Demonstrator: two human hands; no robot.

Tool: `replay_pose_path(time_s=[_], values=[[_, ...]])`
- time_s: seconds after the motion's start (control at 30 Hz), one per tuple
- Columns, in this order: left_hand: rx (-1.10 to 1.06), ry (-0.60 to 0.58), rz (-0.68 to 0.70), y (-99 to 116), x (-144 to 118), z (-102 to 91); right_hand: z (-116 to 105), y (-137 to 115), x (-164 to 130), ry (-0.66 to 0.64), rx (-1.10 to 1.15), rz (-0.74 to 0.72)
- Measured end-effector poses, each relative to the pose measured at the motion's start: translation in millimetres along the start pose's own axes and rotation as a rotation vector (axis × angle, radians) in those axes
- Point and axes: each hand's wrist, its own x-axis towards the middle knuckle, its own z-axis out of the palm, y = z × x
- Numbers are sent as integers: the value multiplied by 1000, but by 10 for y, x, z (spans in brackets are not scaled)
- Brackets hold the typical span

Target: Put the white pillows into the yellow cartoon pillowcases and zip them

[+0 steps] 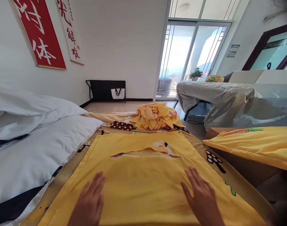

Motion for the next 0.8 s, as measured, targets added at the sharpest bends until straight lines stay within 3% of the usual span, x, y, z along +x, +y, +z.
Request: replay_pose_path(time_s=[0.1,0.17,0.23,0.3,0.4,0.47,0.5,0.57,0.63,0.8], values=[[-121,-213,196,784,893,26,-74,-1096,490,-259,175,-318],[-152,-254,200,962,1214,121,-6,-1334,665,-405,203,-356],[-168,-290,205,763,1239,250,119,-1081,697,-468,186,-314],[-154,-265,170,279,1025,365,244,-484,621,-438,116,-192],[-40,-195,-42,-544,505,438,340,481,451,-340,-105,3],[56,-189,-161,-889,204,407,341,833,386,-283,-223,42],[104,-198,-210,-965,106,371,327,873,375,-262,-258,71],[193,-229,-271,-919,48,270,274,679,385,-244,-245,112],[218,-270,-224,-666,176,147,188,198,399,-255,-110,41],[-7,-288,128,89,895,-23,-61,-1237,184,-464,399,-618]])
